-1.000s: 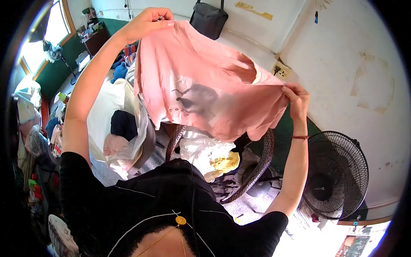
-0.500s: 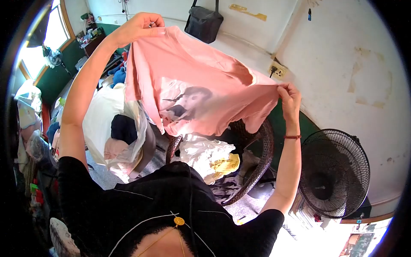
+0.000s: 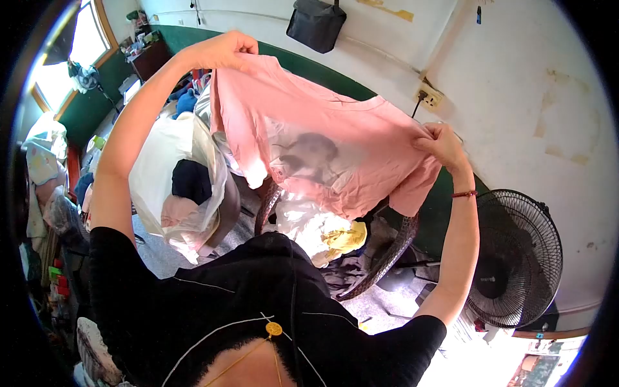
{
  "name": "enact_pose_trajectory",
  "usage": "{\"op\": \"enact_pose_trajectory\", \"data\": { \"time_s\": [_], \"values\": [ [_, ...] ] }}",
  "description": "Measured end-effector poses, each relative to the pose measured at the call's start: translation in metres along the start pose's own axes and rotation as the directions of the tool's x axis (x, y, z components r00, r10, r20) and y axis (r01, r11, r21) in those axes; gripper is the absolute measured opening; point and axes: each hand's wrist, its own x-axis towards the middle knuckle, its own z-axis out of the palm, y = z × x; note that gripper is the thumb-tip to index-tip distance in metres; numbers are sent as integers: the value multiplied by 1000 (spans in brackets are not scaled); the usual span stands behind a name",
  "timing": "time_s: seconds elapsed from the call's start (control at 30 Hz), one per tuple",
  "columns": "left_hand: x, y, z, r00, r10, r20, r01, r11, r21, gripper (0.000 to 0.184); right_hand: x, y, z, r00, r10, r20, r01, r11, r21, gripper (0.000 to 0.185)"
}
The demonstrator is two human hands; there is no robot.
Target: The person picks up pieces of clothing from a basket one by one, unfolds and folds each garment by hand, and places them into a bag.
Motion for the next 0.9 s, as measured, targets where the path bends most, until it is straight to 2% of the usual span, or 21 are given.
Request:
{"op": "enact_pose_trajectory", "data": {
  "time_s": [0.03, 0.1, 0.23, 0.3, 0.33, 0.37, 0.4, 0.43, 0.5, 0.57, 0.6, 0.63, 0.7, 0.73, 0.77, 0.83, 0.87, 0.9],
  "values": [
    [1, 1, 0, 1000, 2, 0, -2, 1000, -3, 24, -1, 1, -4, 1000, 2, 0, -2, 1000, -3, 11],
    [2, 3, 2, 996, 1, 92, -20, 978, 208, 24, -7, -6, -14, 989, 113, -94, -99, 985, 141, 3],
    [4, -3, -2, 995, 57, 76, -69, 984, 165, 25, -19, -8, -27, 980, 61, -191, -15, 972, 234, 5],
    [-1, 11, -11, 995, 79, -55, -66, 979, 195, 20, -30, -11, -28, 951, -120, -285, 260, 809, 527, 9],
    [-3, 5, -7, 995, 81, -60, -68, 978, 195, 20, -33, -8, -22, 958, -73, -279, 248, 700, 669, 11],
    [-4, -9, 3, 989, 75, -131, -88, 991, -102, 16, -34, -6, -17, 957, -73, -282, 251, 700, 669, 11],
    [-3, -22, 11, 981, 53, -188, -124, 915, -384, 13, -37, -3, -13, 968, -12, -250, 169, 767, 619, 9],
    [-3, -34, 18, 981, 63, -184, -131, 915, -382, 13, -40, 1, -10, 973, 53, -223, 83, 824, 560, 8],
    [-3, -47, 22, 992, 65, -112, -111, 875, -471, 7, -48, 10, -21, 970, 23, -244, 105, 859, 501, 6],
    [-17, -39, 23, 986, 45, -162, -143, 731, -667, 10, -64, -2, -29, 968, 24, -248, 112, 848, 518, 8],
    [-23, -27, 25, 959, 113, -260, -274, 612, -742, 15, -73, -19, -28, 965, -34, -262, 176, 822, 542, 11],
    [-27, -20, 28, 956, 123, -265, -283, 614, -737, 15, -78, -18, -31, 969, -74, -238, 216, 724, 655, 14],
    [-30, -12, 34, 936, -94, -339, -268, 432, -861, 21, -80, -9, -24, 944, 15, -330, 229, 690, 686, 23],
    [-23, -18, 37, 943, -135, -303, -179, 563, -807, 27, -73, 1, -24, 964, 72, -255, 117, 748, 654, 29],
    [-8, -37, 44, 946, -138, -294, -171, 559, -811, 27, -63, 12, -19, 973, 164, -163, -27, 780, 625, 29],
    [22, -77, 65, 976, -212, 51, 175, 621, -764, 38, -46, 54, -5, 961, 275, 0, -204, 713, 671, 29],
    [27, -78, 76, 966, -213, 145, 238, 526, -816, 41, -40, 73, 7, 958, 285, 7, -206, 673, 710, 29],
    [32, -75, 88, 965, -210, 155, 245, 527, -814, 41, -36, 90, 18, 956, 294, 13, -204, 631, 748, 30]
  ]
}}
